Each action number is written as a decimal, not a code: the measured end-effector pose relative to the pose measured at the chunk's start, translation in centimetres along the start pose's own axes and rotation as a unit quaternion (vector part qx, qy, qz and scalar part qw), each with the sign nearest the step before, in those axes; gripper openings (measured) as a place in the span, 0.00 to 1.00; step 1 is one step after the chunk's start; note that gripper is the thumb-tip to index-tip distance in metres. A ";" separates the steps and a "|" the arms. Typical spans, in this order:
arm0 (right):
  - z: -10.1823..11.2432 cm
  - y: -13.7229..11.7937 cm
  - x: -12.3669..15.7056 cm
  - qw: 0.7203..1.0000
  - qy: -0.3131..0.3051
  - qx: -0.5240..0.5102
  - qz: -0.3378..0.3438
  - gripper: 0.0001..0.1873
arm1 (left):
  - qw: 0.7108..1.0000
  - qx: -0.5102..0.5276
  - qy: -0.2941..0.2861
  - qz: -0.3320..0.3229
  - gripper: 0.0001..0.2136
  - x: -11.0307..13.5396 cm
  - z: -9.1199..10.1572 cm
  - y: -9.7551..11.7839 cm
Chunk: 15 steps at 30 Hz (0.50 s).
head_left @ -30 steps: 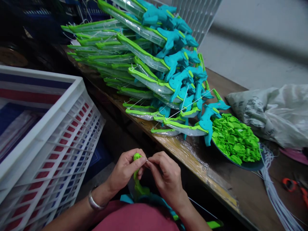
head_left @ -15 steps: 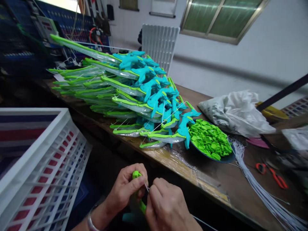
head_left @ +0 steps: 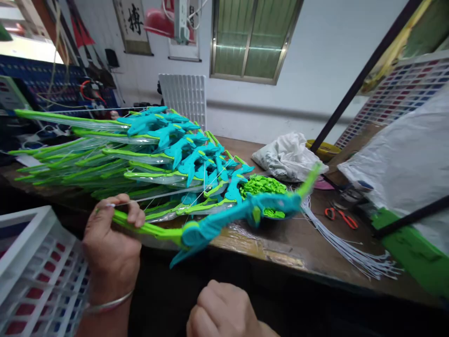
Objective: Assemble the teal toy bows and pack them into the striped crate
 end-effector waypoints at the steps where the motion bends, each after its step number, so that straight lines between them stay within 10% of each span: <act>1: -0.4 0.0 0.5 1.000 0.000 -0.001 -0.002 0.23 | 1.000 0.019 0.020 -0.013 0.04 -0.8 -0.3 -0.5; 9: -1.9 1.6 2.5 0.999 -0.020 0.022 -0.026 0.16 | 0.989 0.057 0.020 -0.135 0.13 -4.6 -4.2 -8.9; 15: -1.9 2.0 3.5 0.995 -0.073 -0.045 -0.049 0.18 | 0.969 -0.131 -0.045 -0.207 0.07 -2.6 -4.1 -13.2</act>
Point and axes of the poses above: each hand's wrist, its own x-axis away from the middle knuckle, its own z-axis out of the back of the hand, y = z × x, the point moved 3 cm from there along -x, towards the middle knuckle, and after that the axes turned 7 degrees about -z, right-handed, at the moved point
